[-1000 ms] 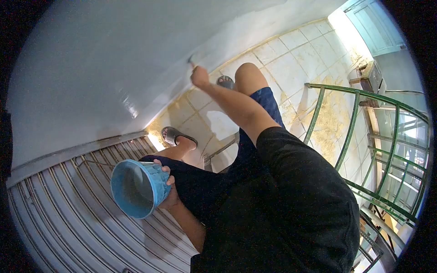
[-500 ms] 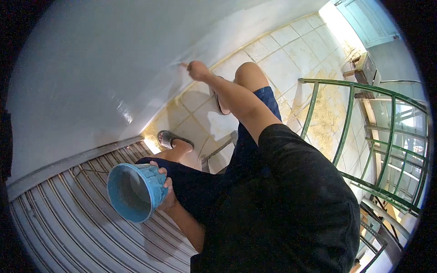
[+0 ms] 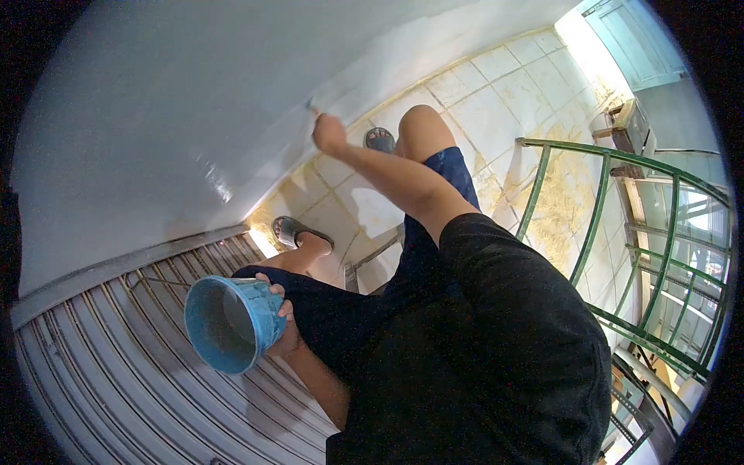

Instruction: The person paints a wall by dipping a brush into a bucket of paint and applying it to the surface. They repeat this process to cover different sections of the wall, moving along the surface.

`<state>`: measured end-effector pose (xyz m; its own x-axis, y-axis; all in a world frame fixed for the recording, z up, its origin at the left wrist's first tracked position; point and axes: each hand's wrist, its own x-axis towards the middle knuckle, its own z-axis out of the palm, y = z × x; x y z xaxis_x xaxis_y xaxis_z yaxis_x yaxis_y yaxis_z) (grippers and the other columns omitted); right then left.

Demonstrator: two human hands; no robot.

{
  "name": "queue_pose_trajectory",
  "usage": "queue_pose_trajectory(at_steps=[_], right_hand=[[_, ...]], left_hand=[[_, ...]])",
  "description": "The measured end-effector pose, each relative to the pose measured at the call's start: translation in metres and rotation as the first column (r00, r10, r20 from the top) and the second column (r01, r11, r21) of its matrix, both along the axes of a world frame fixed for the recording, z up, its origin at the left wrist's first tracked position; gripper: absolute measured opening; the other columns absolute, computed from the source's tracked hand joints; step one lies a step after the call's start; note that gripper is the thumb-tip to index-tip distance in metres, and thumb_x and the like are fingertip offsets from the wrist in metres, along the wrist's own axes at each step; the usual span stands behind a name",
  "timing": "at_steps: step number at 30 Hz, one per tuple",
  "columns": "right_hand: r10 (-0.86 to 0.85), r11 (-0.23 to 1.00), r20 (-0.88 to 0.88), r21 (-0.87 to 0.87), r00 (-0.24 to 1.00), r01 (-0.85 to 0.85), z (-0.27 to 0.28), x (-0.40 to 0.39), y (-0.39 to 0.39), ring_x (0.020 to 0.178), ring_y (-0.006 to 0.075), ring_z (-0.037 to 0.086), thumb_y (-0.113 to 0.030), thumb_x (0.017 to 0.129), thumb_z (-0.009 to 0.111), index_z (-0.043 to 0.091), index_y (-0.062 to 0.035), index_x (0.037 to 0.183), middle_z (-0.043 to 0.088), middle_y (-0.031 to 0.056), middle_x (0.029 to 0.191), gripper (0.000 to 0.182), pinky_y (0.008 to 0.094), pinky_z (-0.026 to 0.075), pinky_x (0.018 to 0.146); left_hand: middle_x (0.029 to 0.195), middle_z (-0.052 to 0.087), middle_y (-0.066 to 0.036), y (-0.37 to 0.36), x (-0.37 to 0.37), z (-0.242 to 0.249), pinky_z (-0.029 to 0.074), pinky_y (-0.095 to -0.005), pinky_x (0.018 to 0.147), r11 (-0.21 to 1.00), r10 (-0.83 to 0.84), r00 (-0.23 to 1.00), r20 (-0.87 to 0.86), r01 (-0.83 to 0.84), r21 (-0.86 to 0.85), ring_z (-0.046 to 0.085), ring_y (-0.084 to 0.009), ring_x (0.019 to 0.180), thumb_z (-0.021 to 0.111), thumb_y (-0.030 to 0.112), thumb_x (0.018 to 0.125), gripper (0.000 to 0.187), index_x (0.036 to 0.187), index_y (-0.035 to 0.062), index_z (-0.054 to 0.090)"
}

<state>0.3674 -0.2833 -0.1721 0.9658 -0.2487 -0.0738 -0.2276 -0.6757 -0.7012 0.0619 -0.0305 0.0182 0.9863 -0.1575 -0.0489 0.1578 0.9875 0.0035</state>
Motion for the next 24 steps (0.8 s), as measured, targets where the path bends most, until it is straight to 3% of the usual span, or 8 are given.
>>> queue_pose_trajectory(at_steps=[1, 3, 7, 11, 15, 20, 23, 24], right_hand=[[0.121, 0.993, -0.036, -0.009, 0.992, -0.121, 0.0, -0.01, 0.017, 0.092, 0.0413, 0.067, -0.006, 0.083, 0.055, 0.06, -0.0116, 0.127, 0.069, 0.0225, 0.094, 0.044, 0.0521, 0.053, 0.079], [0.302, 0.953, -0.038, 0.009, 0.953, -0.302, 0.003, -0.03, 0.053, 0.093, 0.0412, 0.067, -0.016, 0.088, 0.058, 0.065, -0.0018, 0.1, 0.069, 0.0262, 0.093, 0.02, 0.0527, 0.052, 0.079], [0.425, 0.904, -0.117, 0.02, 0.897, -0.426, 0.018, -0.04, 0.071, 0.093, 0.0397, 0.068, -0.018, 0.09, 0.058, 0.065, -0.0032, 0.102, 0.07, 0.0239, 0.096, 0.02, 0.052, 0.053, 0.078], [0.282, 0.954, -0.171, -0.057, 0.944, -0.295, 0.013, 0.002, 0.014, 0.099, 0.0388, 0.066, -0.017, 0.089, 0.059, 0.064, -0.0044, 0.106, 0.07, 0.0204, 0.102, 0.022, 0.0509, 0.052, 0.084], [0.094, 0.989, -0.038, -0.108, 0.995, -0.098, -0.013, 0.017, -0.069, 0.102, 0.0375, 0.066, -0.014, 0.085, 0.061, 0.071, -0.0057, 0.103, 0.07, 0.02, 0.106, 0.022, 0.0483, 0.053, 0.086], [-0.466, 0.866, -0.167, 0.112, 0.869, 0.487, 0.006, 0.005, -0.116, 0.092, 0.0372, 0.07, -0.015, 0.083, 0.063, 0.071, -0.0019, 0.099, 0.071, 0.0212, 0.094, 0.022, 0.0479, 0.055, 0.082], [-0.446, 0.893, -0.102, 0.017, 0.889, 0.45, -0.006, 0.024, -0.097, 0.096, 0.0366, 0.069, -0.013, 0.083, 0.06, 0.068, -0.0027, 0.111, 0.071, 0.0213, 0.099, 0.03, 0.0482, 0.054, 0.085], [-0.399, 0.913, -0.068, 0.059, 0.915, 0.403, 0.014, 0.021, -0.073, 0.101, 0.0375, 0.067, -0.01, 0.084, 0.057, 0.062, -0.004, 0.124, 0.07, 0.0228, 0.104, 0.04, 0.0486, 0.052, 0.088]], left_hand=[[0.157, 0.024, -0.021, -0.001, 0.0, 0.001, 0.047, -0.053, 0.082, 1.0, 0.011, 1.0, 0.013, -0.012, 0.009, 0.036, -0.0456, 0.129, 0.07, 0.036, 0.087, 0.072, 0.15, 0.0207, 0.038], [0.157, 0.024, -0.022, 0.003, 0.0, -0.003, 0.047, -0.053, 0.082, 1.0, 0.006, 1.0, 0.012, -0.007, 0.01, 0.035, -0.0459, 0.129, 0.07, 0.036, 0.087, 0.072, 0.15, 0.0205, 0.038], [0.157, 0.024, -0.022, 0.005, -0.003, -0.007, 0.048, -0.0534, 0.083, 0.999, 0.028, 1.0, -0.013, -0.027, 0.028, 0.035, -0.0464, 0.129, 0.07, 0.036, 0.087, 0.074, 0.15, 0.0197, 0.037], [0.157, 0.024, -0.021, 0.004, 0.001, -0.006, 0.048, -0.0529, 0.083, 1.0, 0.013, 1.0, -0.011, -0.013, 0.024, 0.036, -0.0448, 0.129, 0.071, 0.038, 0.086, 0.075, 0.15, 0.0207, 0.037], [0.157, 0.025, -0.018, 0.013, 0.003, -0.019, 0.048, -0.0506, 0.082, 0.998, -0.059, 0.998, 0.017, 0.059, 0.014, 0.036, -0.0423, 0.128, 0.074, 0.039, 0.083, 0.079, 0.15, 0.0231, 0.037], [0.157, 0.025, -0.019, 0.009, 0.001, -0.015, 0.048, -0.0502, 0.083, 0.999, -0.034, 0.999, 0.038, 0.033, 0.04, 0.037, -0.0419, 0.128, 0.076, 0.039, 0.081, 0.082, 0.151, 0.0241, 0.037], [0.157, 0.024, -0.02, 0.004, -0.001, -0.008, 0.047, -0.0502, 0.083, 0.999, -0.027, 0.999, 0.033, 0.026, 0.044, 0.037, -0.0417, 0.128, 0.076, 0.038, 0.081, 0.082, 0.151, 0.0242, 0.037], [0.156, 0.024, -0.02, 0.002, -0.001, -0.005, 0.047, -0.0503, 0.082, 0.999, -0.022, 0.999, 0.028, 0.021, 0.03, 0.037, -0.0421, 0.128, 0.076, 0.038, 0.081, 0.082, 0.151, 0.0237, 0.036]])
